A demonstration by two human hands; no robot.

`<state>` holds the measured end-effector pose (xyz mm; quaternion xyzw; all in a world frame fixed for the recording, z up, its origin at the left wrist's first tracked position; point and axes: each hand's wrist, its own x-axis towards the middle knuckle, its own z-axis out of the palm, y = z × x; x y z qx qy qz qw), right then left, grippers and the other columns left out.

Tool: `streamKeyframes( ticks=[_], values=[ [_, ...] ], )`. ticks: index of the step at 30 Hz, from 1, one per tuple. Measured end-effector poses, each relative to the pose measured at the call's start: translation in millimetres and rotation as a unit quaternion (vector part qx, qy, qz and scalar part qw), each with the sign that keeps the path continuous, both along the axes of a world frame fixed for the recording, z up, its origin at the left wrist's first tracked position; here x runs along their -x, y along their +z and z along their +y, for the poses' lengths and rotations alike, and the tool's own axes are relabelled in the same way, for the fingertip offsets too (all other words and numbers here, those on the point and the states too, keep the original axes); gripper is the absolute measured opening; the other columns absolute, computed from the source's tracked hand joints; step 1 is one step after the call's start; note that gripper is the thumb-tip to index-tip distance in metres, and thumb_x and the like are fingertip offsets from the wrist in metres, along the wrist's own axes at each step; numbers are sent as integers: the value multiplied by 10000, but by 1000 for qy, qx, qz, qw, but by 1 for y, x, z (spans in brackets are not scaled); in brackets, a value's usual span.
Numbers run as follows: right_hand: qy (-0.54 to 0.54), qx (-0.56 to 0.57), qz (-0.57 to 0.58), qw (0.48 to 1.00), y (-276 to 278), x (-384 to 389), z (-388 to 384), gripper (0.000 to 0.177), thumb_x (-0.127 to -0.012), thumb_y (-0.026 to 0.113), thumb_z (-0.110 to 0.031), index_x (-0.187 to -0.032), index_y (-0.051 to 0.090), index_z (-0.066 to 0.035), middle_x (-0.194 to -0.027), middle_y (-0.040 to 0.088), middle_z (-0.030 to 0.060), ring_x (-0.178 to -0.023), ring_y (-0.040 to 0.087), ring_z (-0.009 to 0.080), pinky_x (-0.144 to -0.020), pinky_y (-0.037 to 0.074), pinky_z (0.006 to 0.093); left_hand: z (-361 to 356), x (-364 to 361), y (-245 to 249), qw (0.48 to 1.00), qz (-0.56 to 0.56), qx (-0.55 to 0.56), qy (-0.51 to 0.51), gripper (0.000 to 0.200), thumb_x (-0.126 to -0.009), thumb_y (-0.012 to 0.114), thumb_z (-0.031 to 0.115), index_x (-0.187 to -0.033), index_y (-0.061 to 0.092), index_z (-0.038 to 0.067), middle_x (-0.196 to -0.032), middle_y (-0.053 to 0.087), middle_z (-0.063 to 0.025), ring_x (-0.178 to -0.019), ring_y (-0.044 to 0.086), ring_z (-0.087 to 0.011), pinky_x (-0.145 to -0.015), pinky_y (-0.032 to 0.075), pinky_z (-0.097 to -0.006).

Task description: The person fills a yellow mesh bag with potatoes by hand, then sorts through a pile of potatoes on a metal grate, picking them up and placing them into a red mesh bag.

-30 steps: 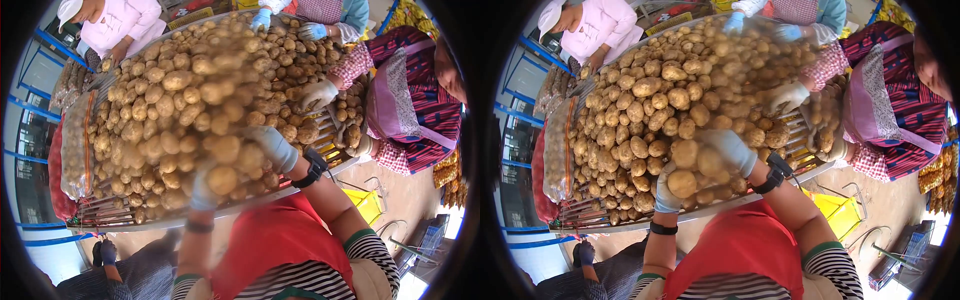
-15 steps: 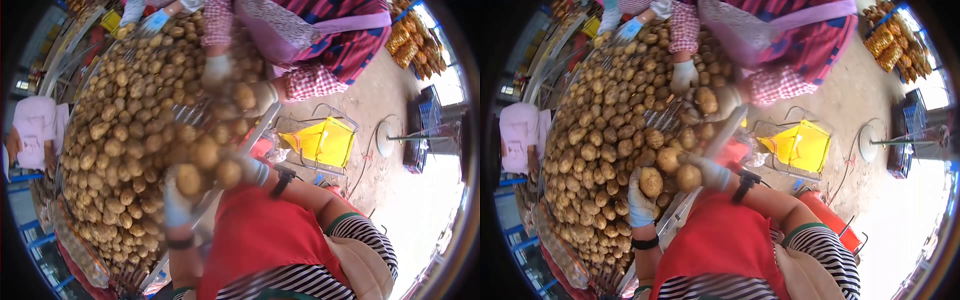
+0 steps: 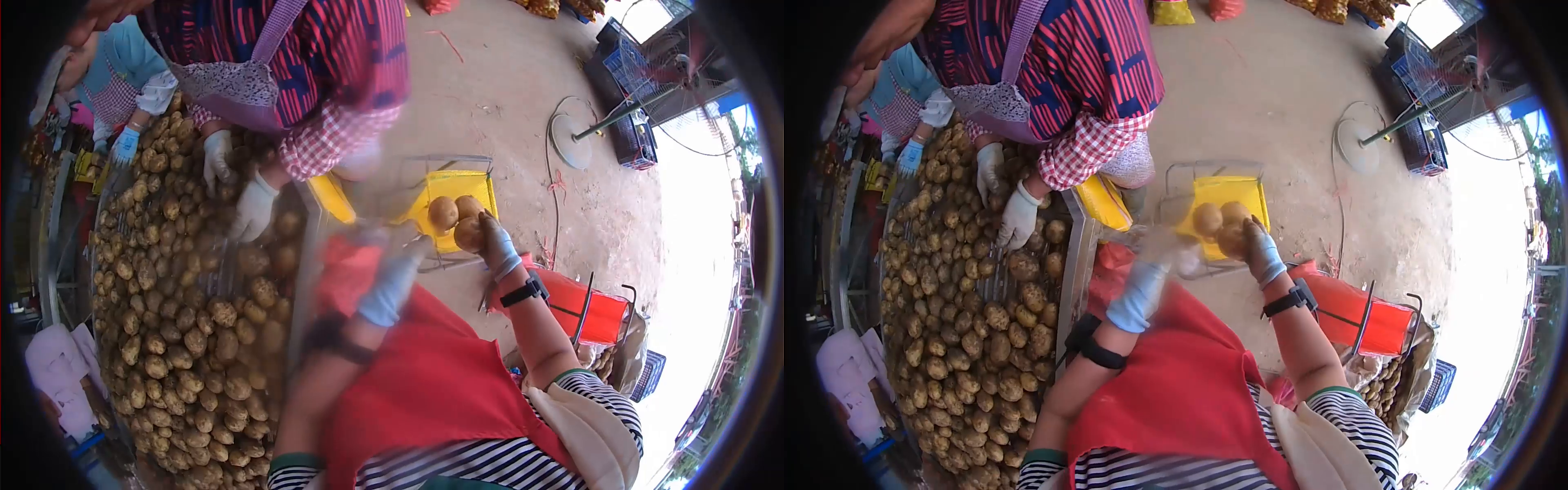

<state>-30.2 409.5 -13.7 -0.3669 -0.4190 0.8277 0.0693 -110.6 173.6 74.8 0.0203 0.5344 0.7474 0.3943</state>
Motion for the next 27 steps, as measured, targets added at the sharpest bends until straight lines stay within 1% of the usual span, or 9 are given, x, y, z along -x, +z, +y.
streamKeyframes(
  ticks=[2, 6, 10, 12, 14, 16, 17, 20, 27],
  values=[
    [130, -257, -267, 920, 52, 17, -4, 644, -945, 552, -394, -1408, 383, 20, -1279, 571, 144, -1128, 567, 233, -919, 466, 308, -14, -9, 11, 985, 156, 49, 47, 279, -951, 590, 165, -1199, 579, 38, -1115, 603, -32, -996, 568, -96, -854, 481, -253],
    [231, -439, -4, 868, -11, 42, -22, 378, -955, 568, -216, -1245, 579, 25, -1125, 659, 134, -1017, 613, 196, -898, 485, 298, -77, -25, 25, 982, -87, -23, 169, 286, -935, 627, 155, -1195, 586, 44, -1110, 622, -29, -993, 595, -133, -846, 486, -242],
    [425, -275, 132, 852, 76, 79, -158, 255, -968, 551, -145, -1147, 630, 19, -1029, 684, 83, -914, 626, 135, -822, 505, 266, -162, -51, 74, 948, -99, 21, 302, 299, -949, 601, 170, -1221, 583, 46, -1116, 632, -41, -1003, 604, -149, -869, 490, -277],
    [607, -187, 180, 751, 122, 89, -219, 240, -968, 552, -143, -1132, 633, 12, -991, 694, 72, -887, 633, 115, -783, 515, 275, -205, -80, 90, 915, -47, 58, 397, 291, -940, 616, 156, -1212, 602, 51, -1083, 653, -34, -956, 619, -124, -857, 492, -282],
    [776, -197, 208, 562, 178, 93, -281, 223, -952, 549, -133, -1106, 640, 1, -995, 689, 113, -880, 664, 181, -758, 526, 312, -237, -120, 105, 852, -43, 64, 517, 266, -949, 582, 164, -1186, 614, 45, -1053, 657, -44, -921, 632, -161, -832, 510, -309],
    [772, -260, 435, 383, 203, 93, -344, 252, -918, 561, -171, -1100, 637, -13, -1006, 666, 168, -909, 663, 289, -774, 524, 371, -292, -164, 78, 779, 266, 359, 441, 272, -949, 545, 165, -1170, 619, 24, -1061, 649, -66, -935, 630, -183, -822, 518, -320],
    [764, -269, 449, 377, 210, 91, -380, 275, -909, 587, -204, -1100, 635, -11, -997, 671, 174, -910, 661, 308, -787, 521, 380, -310, -183, 65, 683, 399, 488, 368, 278, -949, 527, 166, -1161, 621, 13, -1064, 645, -77, -942, 630, -194, -816, 522, -326],
    [689, -375, 484, 388, 236, 82, -491, 358, -857, 644, -267, -1107, 623, -12, -1043, 653, 200, -971, 638, 353, -840, 497, 428, -312, -224, 87, 733, 87, 158, 655, 319, -963, 529, 215, -1204, 569, 9, -1106, 639, -110, -970, 643, -217, -841, 540, -354],
    [599, -633, 383, 306, 232, 123, -683, 567, -858, 613, -250, -1362, 456, -42, -1363, 493, 154, -1228, 494, 302, -1011, 414, 413, -340, -267, 68, 667, 56, 159, 726, 297, -956, 550, 190, -1186, 580, 5, -1053, 659, -101, -926, 659, -197, -802, 551, -322]
  ],
)
